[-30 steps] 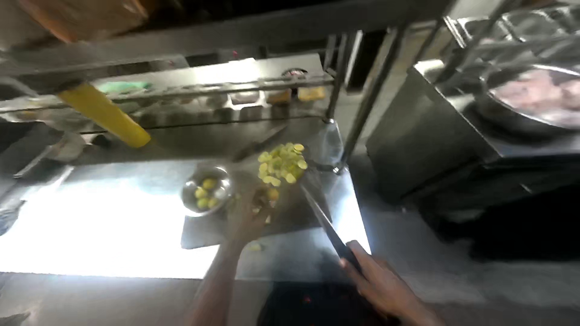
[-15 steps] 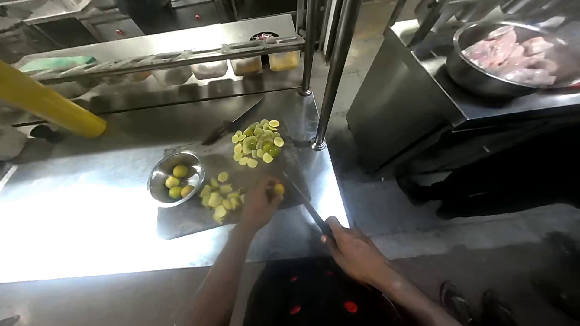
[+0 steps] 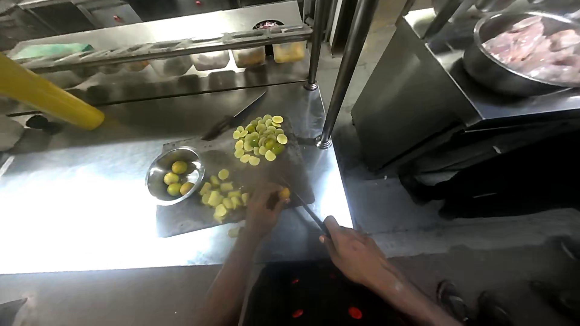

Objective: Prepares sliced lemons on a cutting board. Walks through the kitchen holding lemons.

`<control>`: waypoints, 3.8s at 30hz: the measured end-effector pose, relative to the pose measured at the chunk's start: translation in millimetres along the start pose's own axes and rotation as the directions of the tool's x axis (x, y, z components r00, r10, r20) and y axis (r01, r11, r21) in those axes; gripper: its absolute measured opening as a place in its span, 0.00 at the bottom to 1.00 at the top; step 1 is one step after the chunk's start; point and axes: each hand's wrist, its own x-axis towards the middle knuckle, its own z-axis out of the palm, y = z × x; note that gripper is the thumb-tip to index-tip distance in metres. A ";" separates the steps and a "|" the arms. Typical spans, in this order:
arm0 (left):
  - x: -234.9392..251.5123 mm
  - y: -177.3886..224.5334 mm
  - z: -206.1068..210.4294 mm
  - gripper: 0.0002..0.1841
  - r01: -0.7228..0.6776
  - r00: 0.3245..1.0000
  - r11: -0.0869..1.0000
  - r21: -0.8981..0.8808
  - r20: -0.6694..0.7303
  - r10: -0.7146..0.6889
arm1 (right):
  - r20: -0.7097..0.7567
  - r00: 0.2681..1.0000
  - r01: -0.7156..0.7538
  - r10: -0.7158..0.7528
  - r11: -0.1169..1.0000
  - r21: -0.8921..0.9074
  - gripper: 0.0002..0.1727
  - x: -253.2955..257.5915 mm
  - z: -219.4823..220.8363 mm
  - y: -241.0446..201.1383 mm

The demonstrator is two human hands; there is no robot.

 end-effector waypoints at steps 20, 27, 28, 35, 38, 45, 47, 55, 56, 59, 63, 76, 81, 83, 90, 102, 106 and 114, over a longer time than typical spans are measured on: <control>11.0 0.7 -8.7 0.16 0.252 0.962 0.965 -0.069 0.124 -0.242 | -0.094 0.994 0.040 -0.048 0.996 -0.079 0.21 -2.6 0.2 -0.1; 9.1 0.6 -9.9 0.15 0.194 0.972 0.979 -0.070 0.148 -0.182 | -0.057 0.998 0.024 -0.028 0.997 -0.070 0.20 -0.7 -0.5 -3.7; 8.6 -0.2 -8.8 0.15 0.194 0.973 0.978 -0.074 0.142 -0.182 | -0.045 0.999 0.018 -0.021 0.998 -0.064 0.20 -0.2 -0.9 -5.1; 8.5 1.6 -2.7 0.15 0.155 0.986 0.987 -0.034 0.071 -0.153 | -0.040 0.999 0.013 -0.015 0.998 -0.057 0.20 -0.4 -1.3 -8.2; 4.5 2.3 -5.5 0.14 0.121 0.989 0.993 -0.013 0.085 -0.119 | -0.042 0.999 0.007 -0.009 0.998 -0.061 0.20 0.8 0.6 -7.2; 9.0 6.1 -9.3 0.17 0.235 0.956 0.971 -0.039 0.192 -0.223 | -0.076 0.997 0.012 -0.016 0.998 -0.057 0.20 1.2 5.1 -6.3; 12.2 6.8 -9.7 0.18 0.239 0.952 0.971 -0.027 0.205 -0.229 | -0.106 0.994 0.024 -0.031 0.998 -0.063 0.20 -1.4 4.5 -7.9; 13.6 5.1 -10.6 0.17 0.196 0.963 0.980 -0.031 0.197 -0.186 | -0.147 0.985 0.072 -0.087 0.992 -0.106 0.18 -12.7 2.3 -8.3; 13.1 4.8 -10.1 0.17 0.183 0.967 0.982 -0.040 0.186 -0.172 | -0.143 0.986 0.068 -0.084 0.991 -0.113 0.18 -13.6 2.0 -8.8; 11.8 4.8 -9.3 0.16 0.168 0.972 0.985 -0.049 0.172 -0.157 | -0.112 0.992 0.044 -0.058 0.991 -0.124 0.18 -13.6 -0.7 -12.3; 9.7 0.9 -9.7 0.17 0.150 0.976 0.988 -0.048 0.166 -0.140 | -0.020 1.000 0.016 -0.019 0.991 -0.132 0.18 2.7 -11.7 -28.5; 8.4 1.7 -7.1 0.14 0.101 0.983 0.994 -0.041 0.160 -0.094 | 0.149 0.988 -0.022 0.039 0.994 -0.109 0.20 7.1 -17.5 -18.5; 3.0 0.3 0.9 0.17 0.088 0.994 0.996 -0.016 0.067 -0.086 | 0.224 0.962 -0.129 0.155 0.983 -0.127 0.25 -46.2 1.2 25.2; 2.7 1.9 3.8 0.17 0.115 0.993 0.993 0.016 0.006 -0.115 | 0.185 0.978 -0.088 0.098 0.994 -0.065 0.24 -51.8 2.6 33.5; 2.1 0.8 3.2 0.17 0.108 0.993 0.991 0.084 -0.063 -0.103 | 0.062 0.998 -0.017 0.014 0.999 0.040 0.22 -33.5 10.1 17.4; -5.0 2.5 -22.5 0.13 0.163 0.975 0.987 -0.015 0.155 -0.159 | 0.070 0.997 0.013 -0.010 0.999 -0.048 0.21 -8.9 8.7 -13.4; -1.0 1.8 -21.6 0.14 0.184 0.969 0.982 -0.043 0.174 -0.174 | -0.005 1.000 0.029 -0.030 0.997 -0.077 0.20 -12.9 1.6 -19.1; -2.2 -0.1 -20.4 0.12 0.167 0.978 0.984 -0.060 0.140 -0.158 | -0.047 0.997 0.056 -0.063 0.989 -0.139 0.19 -19.8 2.7 -23.6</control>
